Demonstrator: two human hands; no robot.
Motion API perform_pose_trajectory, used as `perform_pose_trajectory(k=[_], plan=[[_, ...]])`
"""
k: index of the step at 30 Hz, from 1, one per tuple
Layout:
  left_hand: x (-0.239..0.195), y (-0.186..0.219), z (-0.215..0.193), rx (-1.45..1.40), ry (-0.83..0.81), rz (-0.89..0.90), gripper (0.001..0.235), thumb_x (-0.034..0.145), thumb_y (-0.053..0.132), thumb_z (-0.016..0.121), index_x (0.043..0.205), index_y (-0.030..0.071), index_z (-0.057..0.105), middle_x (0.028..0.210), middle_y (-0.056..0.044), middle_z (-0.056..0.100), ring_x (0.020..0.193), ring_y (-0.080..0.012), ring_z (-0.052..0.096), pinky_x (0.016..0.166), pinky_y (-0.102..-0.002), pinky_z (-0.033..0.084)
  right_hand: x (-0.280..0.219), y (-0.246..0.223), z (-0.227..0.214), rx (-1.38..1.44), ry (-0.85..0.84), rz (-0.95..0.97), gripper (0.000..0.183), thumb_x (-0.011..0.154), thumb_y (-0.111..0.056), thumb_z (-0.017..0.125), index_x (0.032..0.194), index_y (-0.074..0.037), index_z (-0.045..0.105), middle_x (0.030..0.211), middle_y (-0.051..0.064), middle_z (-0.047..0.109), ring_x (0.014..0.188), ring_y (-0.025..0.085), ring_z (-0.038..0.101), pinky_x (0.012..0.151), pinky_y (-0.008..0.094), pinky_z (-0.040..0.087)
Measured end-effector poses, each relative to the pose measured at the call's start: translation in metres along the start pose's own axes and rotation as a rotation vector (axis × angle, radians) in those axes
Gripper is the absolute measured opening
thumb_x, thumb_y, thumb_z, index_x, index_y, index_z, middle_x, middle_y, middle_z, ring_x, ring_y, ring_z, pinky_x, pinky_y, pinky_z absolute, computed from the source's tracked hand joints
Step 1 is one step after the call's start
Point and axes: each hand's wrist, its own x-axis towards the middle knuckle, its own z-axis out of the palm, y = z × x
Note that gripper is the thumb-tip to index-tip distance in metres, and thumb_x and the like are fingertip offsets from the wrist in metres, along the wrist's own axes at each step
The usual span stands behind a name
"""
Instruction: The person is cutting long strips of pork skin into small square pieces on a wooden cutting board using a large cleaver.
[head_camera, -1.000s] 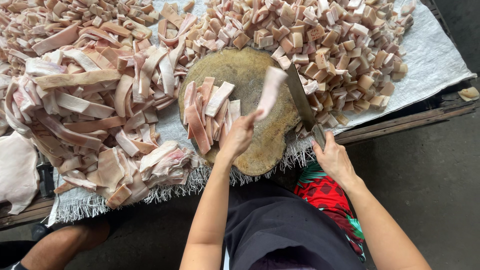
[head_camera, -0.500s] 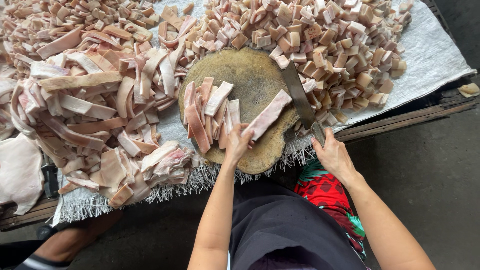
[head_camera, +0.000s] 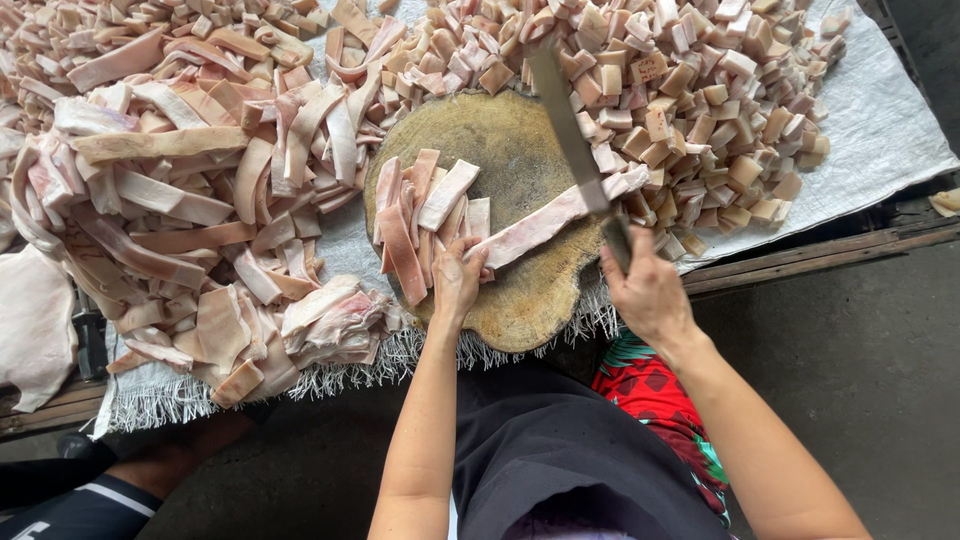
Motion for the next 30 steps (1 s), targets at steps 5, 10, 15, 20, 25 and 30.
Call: perform_pose_trajectory(k=[5, 10, 15, 20, 25, 30], plan=[[0.001, -0.001, -0.003, 0.043, 0.04, 0.1, 0.029, 0.096, 0.014, 0.066, 0.12, 0.0, 0.07, 0.092, -0.014, 0.078, 0.069, -0.0153, 0.075, 0.061, -0.029, 0.062, 0.015, 0.019, 0.009, -0.174, -0.065, 0.048, 0.036, 0.103, -0.034, 0.054, 0.111, 0.0, 0.051, 0.067, 0.025, 0.068, 0.064, 0.042, 0.071, 0.058, 0.05, 0.056], [0.007, -0.01, 0.009, -0.058, 0.01, 0.032, 0.027, 0.094, 0.016, 0.066, 0.117, 0.002, 0.071, 0.095, -0.012, 0.077, 0.067, -0.0144, 0.074, 0.059, -0.027, 0.065, 0.003, -0.008, -0.023, -0.024, 0.004, 0.002, 0.039, 0.101, -0.036, 0.054, 0.117, -0.001, 0.055, 0.067, 0.018, 0.07, 0.059, 0.032, 0.072, 0.052, 0.043, 0.057], [0.012, -0.011, 0.019, -0.069, -0.008, -0.03, 0.027, 0.096, 0.017, 0.066, 0.119, 0.003, 0.07, 0.091, -0.013, 0.078, 0.066, -0.0135, 0.073, 0.059, -0.027, 0.065, -0.004, -0.021, -0.03, 0.051, 0.151, -0.183, 0.043, 0.104, -0.037, 0.049, 0.121, 0.002, 0.05, 0.066, 0.016, 0.068, 0.054, 0.026, 0.07, 0.048, 0.036, 0.056], [0.005, -0.006, 0.014, -0.057, 0.029, 0.025, 0.028, 0.094, 0.018, 0.066, 0.116, 0.002, 0.071, 0.093, -0.011, 0.077, 0.062, -0.0136, 0.071, 0.055, -0.028, 0.064, 0.005, 0.012, 0.018, -0.196, 0.004, -0.08, 0.037, 0.105, -0.035, 0.055, 0.113, 0.001, 0.05, 0.068, 0.023, 0.067, 0.063, 0.037, 0.069, 0.056, 0.047, 0.056], [-0.001, -0.006, 0.011, -0.066, 0.017, 0.038, 0.027, 0.095, 0.015, 0.068, 0.117, 0.0, 0.072, 0.088, -0.013, 0.078, 0.063, -0.0128, 0.073, 0.058, -0.028, 0.061, 0.007, 0.011, -0.002, -0.093, -0.101, 0.071, 0.034, 0.101, -0.035, 0.057, 0.111, -0.002, 0.056, 0.065, 0.022, 0.068, 0.059, 0.034, 0.071, 0.057, 0.048, 0.057], [0.006, -0.006, 0.025, -0.064, 0.014, 0.003, 0.029, 0.094, 0.018, 0.068, 0.118, 0.002, 0.071, 0.087, -0.012, 0.079, 0.064, -0.0122, 0.074, 0.058, -0.027, 0.062, -0.005, -0.026, -0.032, 0.012, 0.062, -0.075, 0.04, 0.102, -0.036, 0.053, 0.112, 0.002, 0.054, 0.072, 0.016, 0.067, 0.053, 0.028, 0.07, 0.048, 0.042, 0.058]])
